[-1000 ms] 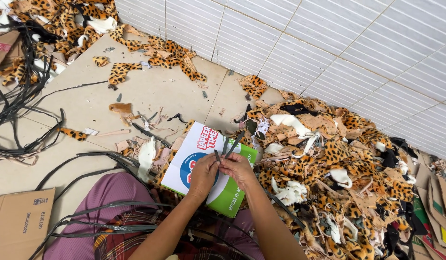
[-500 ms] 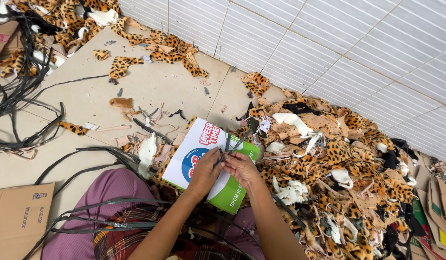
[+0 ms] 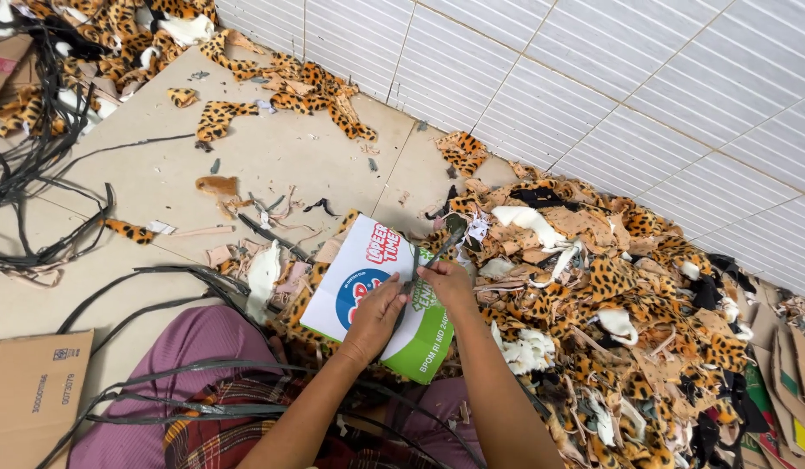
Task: Gathering and packing leopard-print fabric scraps into a cardboard box while sitting on the floor.
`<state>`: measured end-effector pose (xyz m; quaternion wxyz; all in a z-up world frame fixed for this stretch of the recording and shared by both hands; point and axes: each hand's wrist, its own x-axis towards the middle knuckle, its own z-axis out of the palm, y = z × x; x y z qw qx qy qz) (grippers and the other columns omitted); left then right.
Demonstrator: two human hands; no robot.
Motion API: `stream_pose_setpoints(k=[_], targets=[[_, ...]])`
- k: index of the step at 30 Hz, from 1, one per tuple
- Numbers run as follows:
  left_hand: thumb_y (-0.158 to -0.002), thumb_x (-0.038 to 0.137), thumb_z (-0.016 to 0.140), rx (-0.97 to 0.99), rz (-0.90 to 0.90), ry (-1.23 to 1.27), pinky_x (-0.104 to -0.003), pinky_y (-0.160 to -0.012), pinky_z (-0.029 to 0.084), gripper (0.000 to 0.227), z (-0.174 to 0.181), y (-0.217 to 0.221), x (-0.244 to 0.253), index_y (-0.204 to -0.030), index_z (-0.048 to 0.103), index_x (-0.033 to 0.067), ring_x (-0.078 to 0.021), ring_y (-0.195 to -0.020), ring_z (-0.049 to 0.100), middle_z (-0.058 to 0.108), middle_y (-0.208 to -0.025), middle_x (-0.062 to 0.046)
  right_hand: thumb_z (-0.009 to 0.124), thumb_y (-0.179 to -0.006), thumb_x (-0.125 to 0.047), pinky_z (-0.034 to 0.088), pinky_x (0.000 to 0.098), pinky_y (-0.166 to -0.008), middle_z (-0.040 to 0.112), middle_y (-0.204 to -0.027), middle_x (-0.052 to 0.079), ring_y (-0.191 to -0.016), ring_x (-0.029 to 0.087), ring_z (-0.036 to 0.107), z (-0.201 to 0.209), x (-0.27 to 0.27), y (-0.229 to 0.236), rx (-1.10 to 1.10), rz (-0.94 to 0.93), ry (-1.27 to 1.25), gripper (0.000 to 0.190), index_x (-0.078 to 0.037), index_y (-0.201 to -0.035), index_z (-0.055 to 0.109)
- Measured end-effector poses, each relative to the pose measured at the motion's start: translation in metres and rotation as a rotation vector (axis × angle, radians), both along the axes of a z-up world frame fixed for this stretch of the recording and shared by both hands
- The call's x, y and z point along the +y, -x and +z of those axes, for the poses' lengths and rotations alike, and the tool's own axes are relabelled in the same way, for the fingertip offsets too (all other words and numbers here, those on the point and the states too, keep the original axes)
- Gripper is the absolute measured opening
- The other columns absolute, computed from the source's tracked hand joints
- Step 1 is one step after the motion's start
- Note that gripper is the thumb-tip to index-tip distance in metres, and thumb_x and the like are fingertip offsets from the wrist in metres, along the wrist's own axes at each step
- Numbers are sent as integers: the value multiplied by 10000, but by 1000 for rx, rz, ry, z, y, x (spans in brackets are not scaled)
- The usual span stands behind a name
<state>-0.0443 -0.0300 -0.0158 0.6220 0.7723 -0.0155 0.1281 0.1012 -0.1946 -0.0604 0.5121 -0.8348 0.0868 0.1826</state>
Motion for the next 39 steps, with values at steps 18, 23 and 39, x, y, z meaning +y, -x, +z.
stream_pose_setpoints(k=[18, 23, 39], targets=[[-1077, 266, 385, 72, -215, -43, -426, -964, 483, 373, -2, 16, 26, -1249, 598, 14, -338, -1238, 566, 584, -1321, -173, 715, -923, -346, 448, 438, -703, 683, -737, 67, -729, 262, 622, -30, 41, -40, -312, 78, 525, 299, -123, -749, 619], [-1071, 171, 418, 82, -202, 17, -382, -920, 500, 280, 1, 23, 35, -1230, 586, 13, -300, -1163, 595, 582, -1231, -136, 731, -924, -285, 451, 384, -720, 662, -740, 31, -724, 201, 583, -25, 57, -43, -255, 52, 475, 272, -106, -750, 624], [-1080, 156, 480, 523, 278, 1039, -500, -1087, 475, 239, -28, 3, 81, -926, 592, 11, -381, -1199, 670, 715, -1188, -226, 539, -1061, -56, 369, 440, -1143, 708, -1244, 89, -1281, 211, 575, -11, 7, 43, -310, -28, -654, 160, -75, -948, 651]])
